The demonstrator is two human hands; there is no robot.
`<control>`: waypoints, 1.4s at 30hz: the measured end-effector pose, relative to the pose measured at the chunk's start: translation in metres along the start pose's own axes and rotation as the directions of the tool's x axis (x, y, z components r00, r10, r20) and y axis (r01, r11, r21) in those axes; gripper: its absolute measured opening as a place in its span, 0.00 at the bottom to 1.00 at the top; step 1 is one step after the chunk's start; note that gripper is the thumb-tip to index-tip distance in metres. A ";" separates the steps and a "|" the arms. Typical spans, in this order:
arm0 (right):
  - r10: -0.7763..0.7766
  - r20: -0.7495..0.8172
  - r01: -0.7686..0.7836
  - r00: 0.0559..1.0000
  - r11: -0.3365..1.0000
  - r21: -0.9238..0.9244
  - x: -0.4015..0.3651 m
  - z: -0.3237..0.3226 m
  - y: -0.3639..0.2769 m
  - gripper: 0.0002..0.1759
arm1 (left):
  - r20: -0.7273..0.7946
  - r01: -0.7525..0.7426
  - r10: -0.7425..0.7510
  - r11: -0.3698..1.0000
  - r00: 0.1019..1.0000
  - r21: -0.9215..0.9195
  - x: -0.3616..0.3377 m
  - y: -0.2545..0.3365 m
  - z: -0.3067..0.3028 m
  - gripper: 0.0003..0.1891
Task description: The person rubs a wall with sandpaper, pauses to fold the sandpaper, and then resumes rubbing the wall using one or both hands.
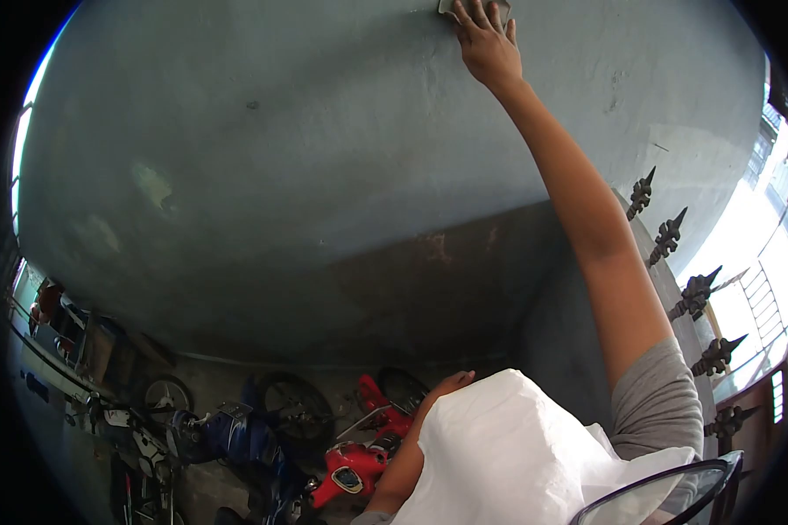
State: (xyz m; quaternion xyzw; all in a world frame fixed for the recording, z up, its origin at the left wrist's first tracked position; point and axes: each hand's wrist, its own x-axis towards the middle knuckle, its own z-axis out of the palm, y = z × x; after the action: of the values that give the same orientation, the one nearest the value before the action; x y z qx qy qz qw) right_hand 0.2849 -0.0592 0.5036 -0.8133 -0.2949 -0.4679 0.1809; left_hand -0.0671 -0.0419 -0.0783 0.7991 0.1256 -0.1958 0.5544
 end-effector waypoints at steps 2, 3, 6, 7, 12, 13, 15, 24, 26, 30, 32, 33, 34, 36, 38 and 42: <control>-0.108 -0.317 0.106 0.942 0.994 -0.021 -0.019 0.036 0.002 0.29 | -0.035 -0.008 0.007 0.999 0.999 -0.032 0.003 -0.009 0.003 0.38; -0.116 -0.313 0.116 0.943 0.993 -0.018 -0.033 0.044 -0.003 0.29 | -0.078 -0.026 0.021 0.998 0.997 -0.060 0.006 -0.012 0.005 0.38; -0.207 -0.183 0.199 0.961 0.978 -0.060 -0.069 0.054 -0.014 0.30 | -0.091 -0.067 0.061 0.996 0.994 -0.063 0.009 -0.016 0.006 0.38; -0.211 -0.192 0.205 0.958 0.977 -0.050 -0.063 0.053 -0.014 0.30 | -0.105 -0.068 0.061 0.996 0.993 -0.064 0.006 -0.012 0.005 0.38; -0.156 -0.141 0.151 0.978 0.988 -0.045 -0.006 0.008 -0.020 0.31 | -0.015 -0.050 0.049 0.997 0.999 -0.057 -0.009 0.010 -0.013 0.35; -0.091 -0.031 0.090 0.995 0.996 -0.013 0.001 -0.004 -0.028 0.32 | 0.009 -0.040 0.040 0.997 0.999 -0.063 -0.008 0.005 -0.010 0.35; -0.088 -0.029 0.088 0.996 0.996 0.000 -0.005 0.002 -0.030 0.32 | 0.058 -0.022 0.027 0.996 0.998 -0.083 -0.003 -0.009 0.000 0.35; -0.165 -0.101 0.167 0.981 0.986 0.011 -0.138 0.083 -0.037 0.32 | -0.026 -0.053 0.050 0.994 0.998 -0.098 0.005 -0.016 0.008 0.37; -0.173 -0.033 0.175 0.984 0.982 0.072 -0.165 0.090 -0.039 0.32 | -0.013 -0.067 0.067 0.996 0.998 -0.064 0.009 -0.018 0.009 0.37; -0.144 0.003 0.143 0.990 0.985 0.101 -0.192 0.098 -0.042 0.33 | -0.012 -0.079 0.079 0.997 0.997 -0.024 0.017 -0.026 0.010 0.38; -0.137 0.022 0.135 0.990 0.986 0.097 -0.197 0.099 -0.043 0.33 | -0.008 -0.065 0.065 0.997 0.998 -0.032 0.017 -0.026 0.008 0.37; -0.131 0.031 0.127 0.991 0.988 0.090 -0.198 0.098 -0.044 0.33 | -0.006 -0.057 0.057 0.998 0.998 -0.034 0.017 -0.024 0.006 0.37; -0.137 0.035 0.133 0.990 0.987 0.093 -0.199 0.098 -0.045 0.33 | -0.009 -0.056 0.055 0.998 0.998 -0.041 0.015 -0.022 0.005 0.37; -0.126 0.013 0.124 0.992 0.987 0.106 -0.198 0.098 -0.045 0.33 | -0.034 -0.064 0.062 0.997 0.997 -0.045 0.014 -0.021 0.004 0.37; -0.110 0.019 0.107 0.994 0.986 0.130 -0.198 0.098 -0.047 0.32 | -0.044 -0.061 0.058 0.996 0.997 -0.059 0.013 -0.020 0.004 0.37; -0.045 -0.114 0.066 0.993 0.980 0.187 -0.195 0.104 -0.028 0.30 | -0.040 -0.060 0.057 0.995 0.998 -0.079 0.014 -0.023 0.004 0.37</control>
State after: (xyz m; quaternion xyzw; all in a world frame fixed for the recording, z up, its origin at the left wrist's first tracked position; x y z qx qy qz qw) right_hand 0.2589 -0.0391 0.2832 -0.7570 -0.3505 -0.4860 0.2605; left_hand -0.0650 -0.0375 -0.1052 0.7830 0.1204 -0.1593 0.5890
